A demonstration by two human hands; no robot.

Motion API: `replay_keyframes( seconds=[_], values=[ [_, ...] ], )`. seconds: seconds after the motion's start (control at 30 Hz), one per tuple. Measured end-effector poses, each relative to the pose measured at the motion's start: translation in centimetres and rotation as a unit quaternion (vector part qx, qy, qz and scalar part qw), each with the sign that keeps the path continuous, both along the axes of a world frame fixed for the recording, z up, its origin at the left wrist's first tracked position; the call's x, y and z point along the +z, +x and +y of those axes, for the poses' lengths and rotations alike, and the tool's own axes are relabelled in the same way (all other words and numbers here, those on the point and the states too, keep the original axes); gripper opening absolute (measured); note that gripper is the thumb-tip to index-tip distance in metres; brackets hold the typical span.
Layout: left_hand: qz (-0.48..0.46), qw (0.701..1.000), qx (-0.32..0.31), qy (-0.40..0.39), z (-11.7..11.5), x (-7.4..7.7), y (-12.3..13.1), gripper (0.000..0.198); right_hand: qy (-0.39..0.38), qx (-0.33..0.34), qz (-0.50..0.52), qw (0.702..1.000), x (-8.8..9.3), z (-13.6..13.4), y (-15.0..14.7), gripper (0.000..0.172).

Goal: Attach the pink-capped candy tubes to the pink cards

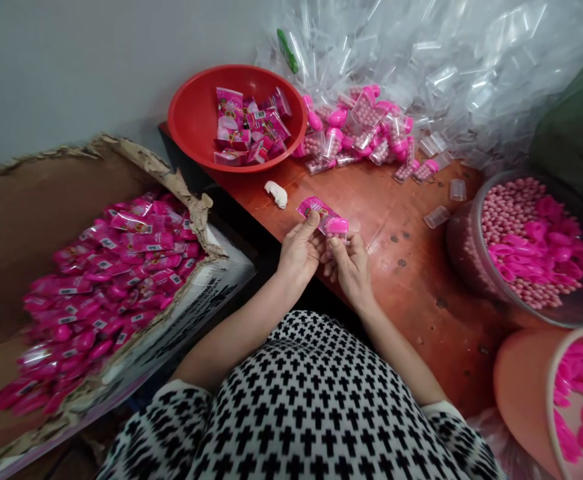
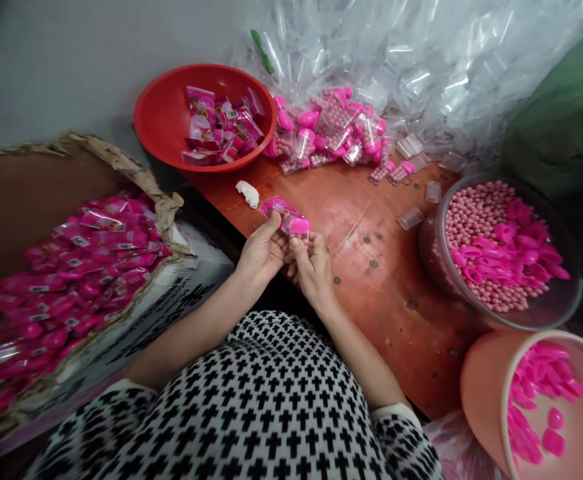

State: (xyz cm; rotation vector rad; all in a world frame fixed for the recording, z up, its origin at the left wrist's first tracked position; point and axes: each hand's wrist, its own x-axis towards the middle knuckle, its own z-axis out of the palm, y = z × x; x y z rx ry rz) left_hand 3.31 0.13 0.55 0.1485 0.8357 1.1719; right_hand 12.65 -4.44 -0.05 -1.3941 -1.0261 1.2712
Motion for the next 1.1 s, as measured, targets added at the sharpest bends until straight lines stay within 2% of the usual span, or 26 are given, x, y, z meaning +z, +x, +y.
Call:
replay_keyframes(
  seconds=[0.2,0.5,0.6,0.73,0.8,0.9,0.97,1.1],
  values=[
    [0.035,0.997,-0.02,0.063,0.3,0.4,-0.3,0.034,0.02,0.024,-0.024,0.999,-0.3,0.3,0.2,0.029],
    [0.076,0.99,-0.101,0.058,0.8,0.0,-0.5,0.044,0.035,0.016,-0.03,0.999,-1.3,0.3,0.3,0.029],
    [0.093,0.986,-0.113,0.081,1.1,0.2,-0.8,0.044,0.024,0.04,0.0,0.999,-0.9,0.6,0.7,0.03],
    [0.116,0.975,-0.149,0.115,1.5,0.7,-1.3,0.04,-0.018,0.1,0.106,0.989,-0.3,1.0,1.3,0.033],
    [0.123,0.971,-0.164,0.122,1.5,0.7,-1.3,0.036,-0.015,0.091,0.109,0.99,-0.3,1.1,1.4,0.034],
    [0.125,0.973,-0.153,0.117,1.2,0.6,-0.9,0.032,0.032,0.028,0.023,0.999,-0.4,1.1,1.2,0.031],
    [0.118,0.976,-0.148,0.11,1.0,0.5,-0.7,0.032,0.042,0.012,0.007,0.999,-0.5,1.1,1.0,0.03],
    [0.103,0.982,-0.132,0.089,1.1,0.3,-0.8,0.035,0.014,0.041,0.118,0.992,-0.5,1.2,1.0,0.036]
  ],
)
